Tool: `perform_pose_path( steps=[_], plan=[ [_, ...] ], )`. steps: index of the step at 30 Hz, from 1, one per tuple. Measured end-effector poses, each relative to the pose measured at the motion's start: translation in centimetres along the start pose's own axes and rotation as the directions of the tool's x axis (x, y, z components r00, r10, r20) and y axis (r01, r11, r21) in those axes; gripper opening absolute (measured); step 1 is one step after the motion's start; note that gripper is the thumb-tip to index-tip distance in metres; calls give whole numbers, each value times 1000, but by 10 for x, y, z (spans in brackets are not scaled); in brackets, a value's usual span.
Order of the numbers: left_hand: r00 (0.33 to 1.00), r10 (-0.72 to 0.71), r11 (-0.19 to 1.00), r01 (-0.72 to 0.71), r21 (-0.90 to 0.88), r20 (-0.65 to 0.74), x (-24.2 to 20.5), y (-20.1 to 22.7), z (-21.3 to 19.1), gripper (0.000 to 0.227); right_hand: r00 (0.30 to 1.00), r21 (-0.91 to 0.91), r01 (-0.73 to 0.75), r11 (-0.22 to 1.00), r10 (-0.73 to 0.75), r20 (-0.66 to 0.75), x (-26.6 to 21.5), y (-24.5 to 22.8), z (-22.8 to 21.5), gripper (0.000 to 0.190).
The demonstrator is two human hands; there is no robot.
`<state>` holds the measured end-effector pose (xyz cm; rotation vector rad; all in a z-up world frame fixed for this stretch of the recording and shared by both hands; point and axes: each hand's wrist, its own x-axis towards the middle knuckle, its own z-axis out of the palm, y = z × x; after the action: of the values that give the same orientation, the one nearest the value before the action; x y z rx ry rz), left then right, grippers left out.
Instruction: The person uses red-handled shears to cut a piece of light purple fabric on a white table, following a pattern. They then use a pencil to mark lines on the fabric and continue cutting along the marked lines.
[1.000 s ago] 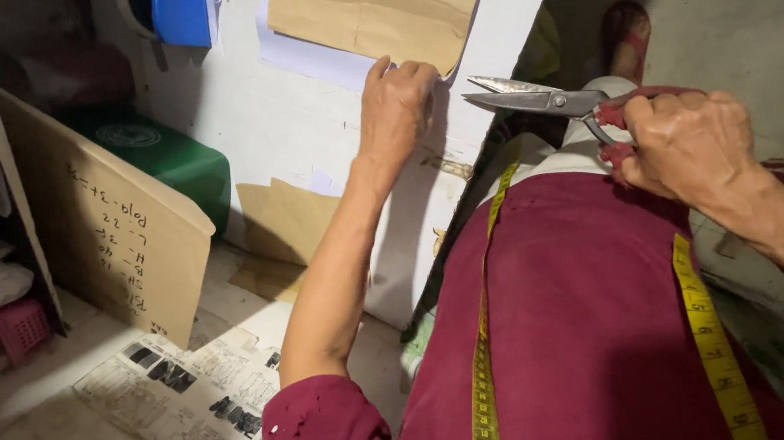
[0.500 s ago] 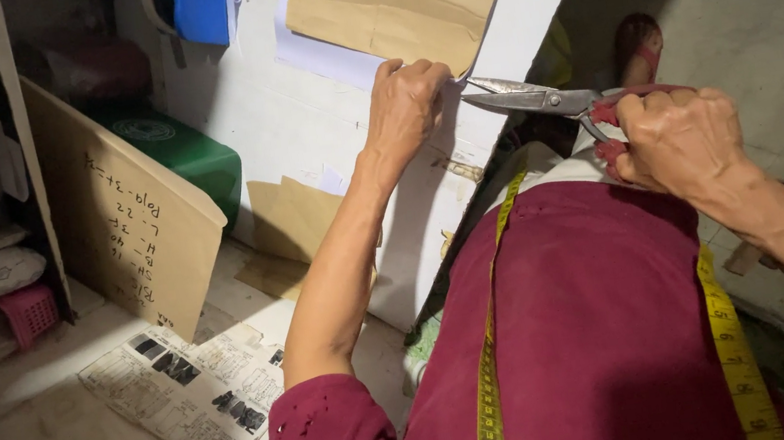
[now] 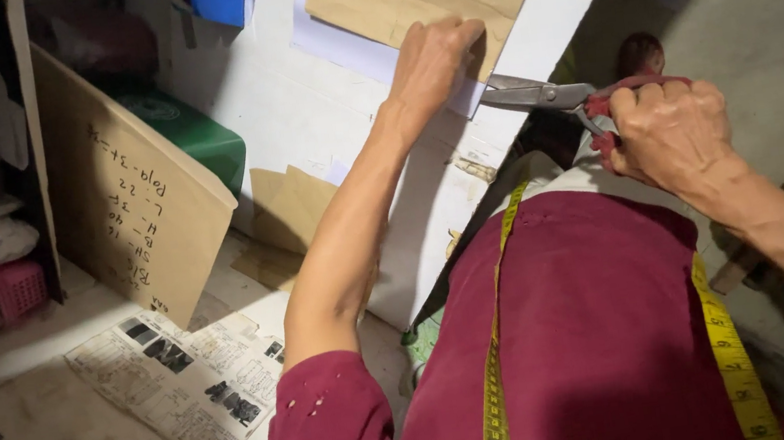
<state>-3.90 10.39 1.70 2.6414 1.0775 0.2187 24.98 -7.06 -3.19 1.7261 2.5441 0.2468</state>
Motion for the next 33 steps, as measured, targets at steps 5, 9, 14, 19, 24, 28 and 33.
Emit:
perform_pose_path(
  steps=[5, 9, 14, 19, 24, 28, 33],
  plan=[
    [983, 72, 992, -53, 111, -168, 14, -6, -8, 24, 996, -12, -10, 1000, 9, -84, 7, -5, -2, 40],
    [997, -17, 986, 29, 163, -73, 11, -20, 3, 42, 1000, 12, 2, 1000, -2, -9, 4, -6, -5, 39],
    [899, -353, 890, 238, 389, 259, -10, -19, 25, 72, 1000, -10, -7, 1000, 7, -28, 4, -4, -4, 38],
    [833, -411, 908, 339, 246, 370, -7, -15, 10, 70, 999, -58, 14, 998, -16, -37, 11, -12, -4, 45],
    [794, -366, 925, 369, 93, 485, -7, -20, 10, 78, 998, -92, 20, 996, -26, -62, 9, -15, -9, 46],
    [839, -313, 947, 311, 79, 445, -14, -32, 19, 74, 1000, -45, 21, 999, -21, 17, 10, -15, -19, 43],
    [848, -303, 953, 278, 122, 435, -15, -32, 19, 73, 998, -56, 54, 997, -53, 23, 13, -13, -18, 44]
  ],
)
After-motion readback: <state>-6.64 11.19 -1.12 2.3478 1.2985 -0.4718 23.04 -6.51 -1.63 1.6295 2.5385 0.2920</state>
